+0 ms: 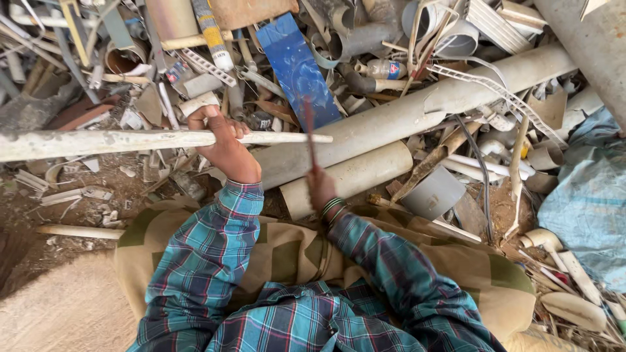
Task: The person uses a hand-held saw to cut through a white plastic pipe while sitting among a large pile of scrap PVC materials.
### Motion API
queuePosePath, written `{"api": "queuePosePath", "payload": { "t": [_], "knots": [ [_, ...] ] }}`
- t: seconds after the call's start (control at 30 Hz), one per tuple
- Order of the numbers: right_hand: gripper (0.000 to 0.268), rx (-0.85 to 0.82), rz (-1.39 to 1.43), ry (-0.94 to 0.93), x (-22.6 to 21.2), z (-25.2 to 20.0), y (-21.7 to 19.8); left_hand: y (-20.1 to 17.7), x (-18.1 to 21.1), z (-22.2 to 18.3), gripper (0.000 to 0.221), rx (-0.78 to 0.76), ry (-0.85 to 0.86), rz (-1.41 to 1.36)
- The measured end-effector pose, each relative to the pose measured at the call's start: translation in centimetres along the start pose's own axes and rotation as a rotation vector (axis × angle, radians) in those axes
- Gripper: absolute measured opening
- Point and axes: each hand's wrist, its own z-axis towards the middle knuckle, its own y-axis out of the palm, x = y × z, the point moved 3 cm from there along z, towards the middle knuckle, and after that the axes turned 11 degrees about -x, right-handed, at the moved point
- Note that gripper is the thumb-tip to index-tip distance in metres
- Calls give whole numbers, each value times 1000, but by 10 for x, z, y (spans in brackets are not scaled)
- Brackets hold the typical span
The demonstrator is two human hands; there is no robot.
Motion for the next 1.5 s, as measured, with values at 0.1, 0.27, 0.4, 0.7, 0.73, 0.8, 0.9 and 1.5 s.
{"api": "queuePosePath", "payload": {
  "t": [0.1,0.27,0.4,0.7,0.73,0.8,0.9,1.5],
  "knots": [
    [27,-49,190,199,10,2,-30,1,4,3,9,-33,-29,-35],
    [24,55,20,-394,-7,-3,6,4,0,4,17,-150,-31,-62],
    [25,49,38,-63,8,9,-1,-9,-2,4,14,-128,-59,-61],
    [22,11,-114,-589,-41,-26,3,-9,1,10,32,-229,-93,-148],
    [22,-19,31,-354,-28,-21,2,-6,5,6,43,-278,-93,-195],
    [22,-67,309,95,-10,-1,-15,5,15,6,54,-333,-121,-124],
    [29,-88,269,275,-2,3,-42,15,24,7,57,-373,-197,88],
    [30,120,-200,-369,8,-9,34,-5,-5,0,17,-138,-93,-21]
  ]
}}
